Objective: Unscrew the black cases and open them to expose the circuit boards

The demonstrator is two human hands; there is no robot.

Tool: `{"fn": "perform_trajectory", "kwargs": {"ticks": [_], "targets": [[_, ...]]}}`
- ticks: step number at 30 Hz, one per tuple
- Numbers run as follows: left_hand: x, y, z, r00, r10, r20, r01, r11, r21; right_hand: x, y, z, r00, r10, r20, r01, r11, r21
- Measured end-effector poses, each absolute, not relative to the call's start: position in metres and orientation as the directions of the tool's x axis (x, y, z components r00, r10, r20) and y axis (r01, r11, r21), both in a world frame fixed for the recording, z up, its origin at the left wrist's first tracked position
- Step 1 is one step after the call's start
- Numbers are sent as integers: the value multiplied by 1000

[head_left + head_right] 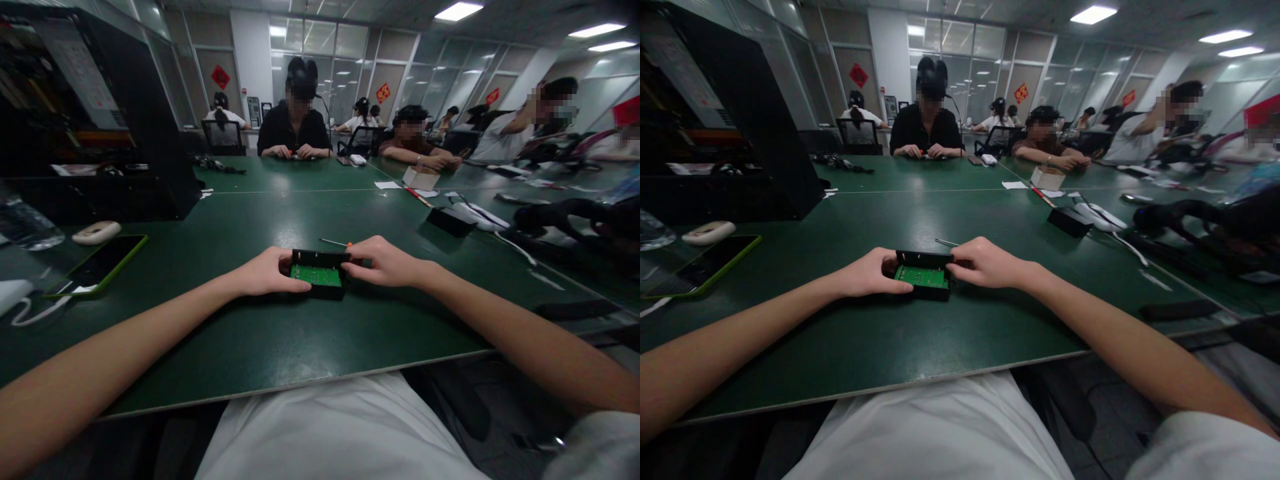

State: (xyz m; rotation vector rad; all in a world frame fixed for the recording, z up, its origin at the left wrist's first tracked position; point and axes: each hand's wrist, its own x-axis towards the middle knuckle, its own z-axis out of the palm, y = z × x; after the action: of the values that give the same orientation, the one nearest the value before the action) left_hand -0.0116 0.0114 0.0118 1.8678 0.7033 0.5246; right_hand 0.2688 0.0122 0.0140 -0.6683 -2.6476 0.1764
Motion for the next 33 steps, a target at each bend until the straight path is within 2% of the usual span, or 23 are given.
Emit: {"fn": "perform_trajectory", "kwargs": {"ticks": [6,14,27,33], "targets": [[-11,11,13,735,677,31,245,-308,919,270,12,13,-799,486,355,437,874,-212],[-12,12,11,737,676,19,256,-305,917,264,7,9,-747,514,422,437,857,-272],[-12,11,11,735,676,47,198,-280,939,256,5,6,-680,610,407,498,792,-355],[-13,19,-2,538,838,89,85,-159,984,256,7,4,-671,627,395,504,777,-376]]}}
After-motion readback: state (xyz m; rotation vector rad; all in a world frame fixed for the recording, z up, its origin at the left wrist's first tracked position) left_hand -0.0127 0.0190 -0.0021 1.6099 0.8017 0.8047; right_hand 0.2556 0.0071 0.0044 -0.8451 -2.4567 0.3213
